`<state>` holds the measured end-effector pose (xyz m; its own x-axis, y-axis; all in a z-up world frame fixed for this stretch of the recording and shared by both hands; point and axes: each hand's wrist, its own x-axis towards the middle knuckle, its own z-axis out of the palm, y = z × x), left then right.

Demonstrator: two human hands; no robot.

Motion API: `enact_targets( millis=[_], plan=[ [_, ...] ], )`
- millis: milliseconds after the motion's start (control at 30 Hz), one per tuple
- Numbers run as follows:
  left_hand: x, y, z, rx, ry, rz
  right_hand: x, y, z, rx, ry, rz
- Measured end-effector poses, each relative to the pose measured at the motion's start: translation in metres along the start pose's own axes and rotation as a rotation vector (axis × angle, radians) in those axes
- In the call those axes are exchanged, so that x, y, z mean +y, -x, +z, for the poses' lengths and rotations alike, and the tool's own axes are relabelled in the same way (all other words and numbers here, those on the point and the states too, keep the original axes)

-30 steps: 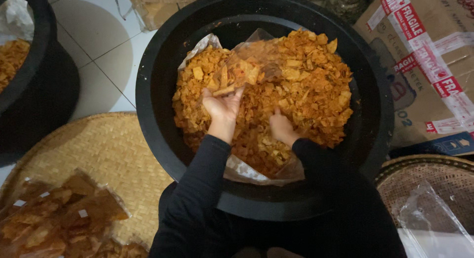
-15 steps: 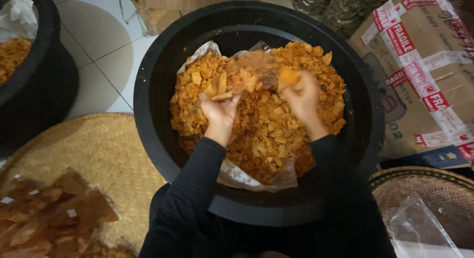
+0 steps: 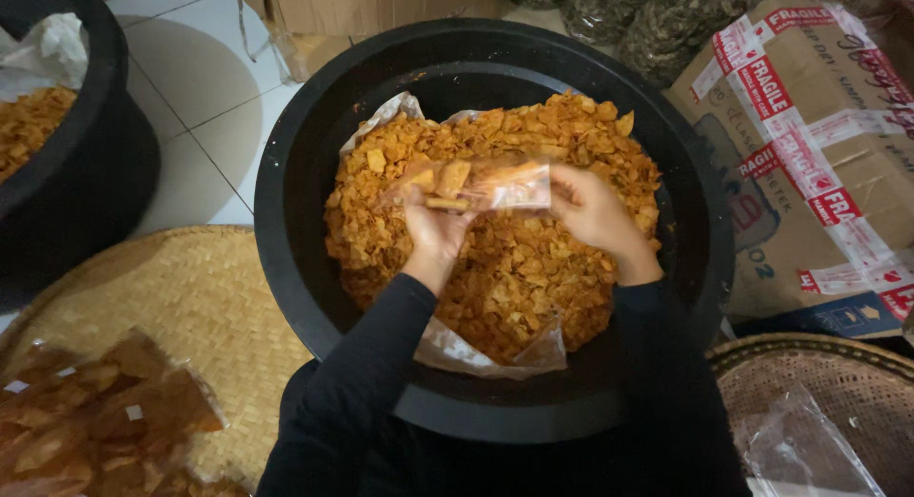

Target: The person scoops orange chips from a large black tub into clear plastic bags using both hands. They place the filled bags onto a woven tray and continue the process with additional bags.

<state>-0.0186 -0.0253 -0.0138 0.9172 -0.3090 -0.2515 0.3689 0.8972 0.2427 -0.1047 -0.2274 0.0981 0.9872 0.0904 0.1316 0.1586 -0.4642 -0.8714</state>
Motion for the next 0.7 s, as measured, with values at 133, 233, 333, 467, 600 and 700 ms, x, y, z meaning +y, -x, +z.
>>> enact_targets(
  millis=[133, 233, 333, 467, 600, 700],
  plan=[
    [0.004, -0.001, -0.005, -0.113, -0.011, 0.01, 0.006, -0.005, 0.008, 0.018, -0.156, -0.097],
    [0.002, -0.008, -0.008, -0.167, -0.023, 0.018, 0.002, -0.005, 0.01, 0.013, -0.154, -0.064],
    [0.003, -0.014, -0.01, -0.248, 0.07, 0.018, -0.003, 0.001, 0.008, 0.101, 0.643, -0.139],
    [0.007, -0.013, -0.011, -0.143, 0.019, 0.009, 0.003, 0.009, 0.014, 0.311, 0.672, -0.364],
    [0.007, -0.003, 0.0, -0.191, -0.074, -0.036, 0.013, 0.001, 0.03, 0.324, 0.649, -0.412],
    [0.008, 0.004, 0.009, -0.174, -0.091, -0.089, 0.011, -0.007, 0.043, 0.147, 0.461, -0.403]
  ],
)
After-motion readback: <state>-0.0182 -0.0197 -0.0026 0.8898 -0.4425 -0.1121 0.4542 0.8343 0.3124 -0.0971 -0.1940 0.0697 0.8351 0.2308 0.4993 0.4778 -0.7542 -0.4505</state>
